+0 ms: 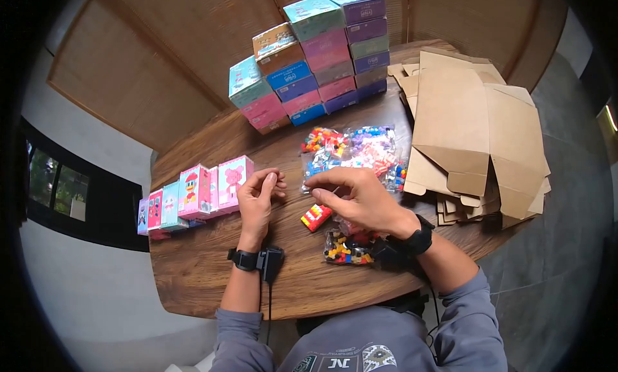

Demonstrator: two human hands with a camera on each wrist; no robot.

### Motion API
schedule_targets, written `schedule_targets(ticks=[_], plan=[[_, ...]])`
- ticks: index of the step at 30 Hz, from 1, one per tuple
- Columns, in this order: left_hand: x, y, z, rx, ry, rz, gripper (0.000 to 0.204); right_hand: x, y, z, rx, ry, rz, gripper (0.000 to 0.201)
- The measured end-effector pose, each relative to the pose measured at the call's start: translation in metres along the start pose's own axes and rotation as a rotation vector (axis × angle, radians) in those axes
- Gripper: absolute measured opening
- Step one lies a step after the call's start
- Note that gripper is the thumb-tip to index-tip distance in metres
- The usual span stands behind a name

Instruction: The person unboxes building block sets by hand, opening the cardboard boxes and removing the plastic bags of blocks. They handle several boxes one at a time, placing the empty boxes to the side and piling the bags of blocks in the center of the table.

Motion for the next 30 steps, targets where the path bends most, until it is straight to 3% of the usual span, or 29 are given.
schedule_targets(ticks=[3,10,11,15,19,22,24,26,30], plan=[[0.003,0.004,0.001,0.012,0.028,0.022,0.017,0.000,0.000,0.000,-0.002,0.012,0.024,0.022],[0.041,0.060,0.027,0.089,-0.119,-0.015,0.020,-0.008,0.000,0.000,-0.020,-0.092,-0.017,0.022],[0.048,0.074,0.032,0.146,-0.115,0.025,0.019,-0.006,-0.001,-0.001,-0.023,-0.103,-0.017,0.022],[0.062,0.173,0.055,0.500,-0.450,-0.096,0.024,-0.002,-0.001,-0.002,-0.021,-0.092,0.015,0.022],[0.075,0.291,0.072,1.092,-0.422,-0.212,0.034,0.001,-0.003,-0.001,-0.017,-0.121,-0.013,0.023],[0.059,0.379,0.084,1.262,-0.221,-0.397,0.051,0.005,-0.003,-0.001,-0.020,-0.134,-0.033,0.023],[0.041,0.425,0.090,1.242,-0.060,-0.335,0.065,0.006,-0.005,-0.002,-0.018,-0.119,-0.027,0.023],[0.034,0.435,0.092,1.150,0.085,-0.258,0.083,0.006,-0.007,-0.004,-0.014,-0.129,-0.022,0.022],[0.027,0.431,0.076,1.029,0.152,-0.167,0.085,0.006,-0.011,-0.006,-0.017,-0.167,-0.004,0.023]])
Point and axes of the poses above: each hand's wrist, its own z-axis away from the middle knuckle, its own y-axis out of the back of the hand, x = y × z, the point moved 2 cm from there along -z, towards the middle knuckle, and after that the axes turned 1 degree about -y, right-handed, at the moved point
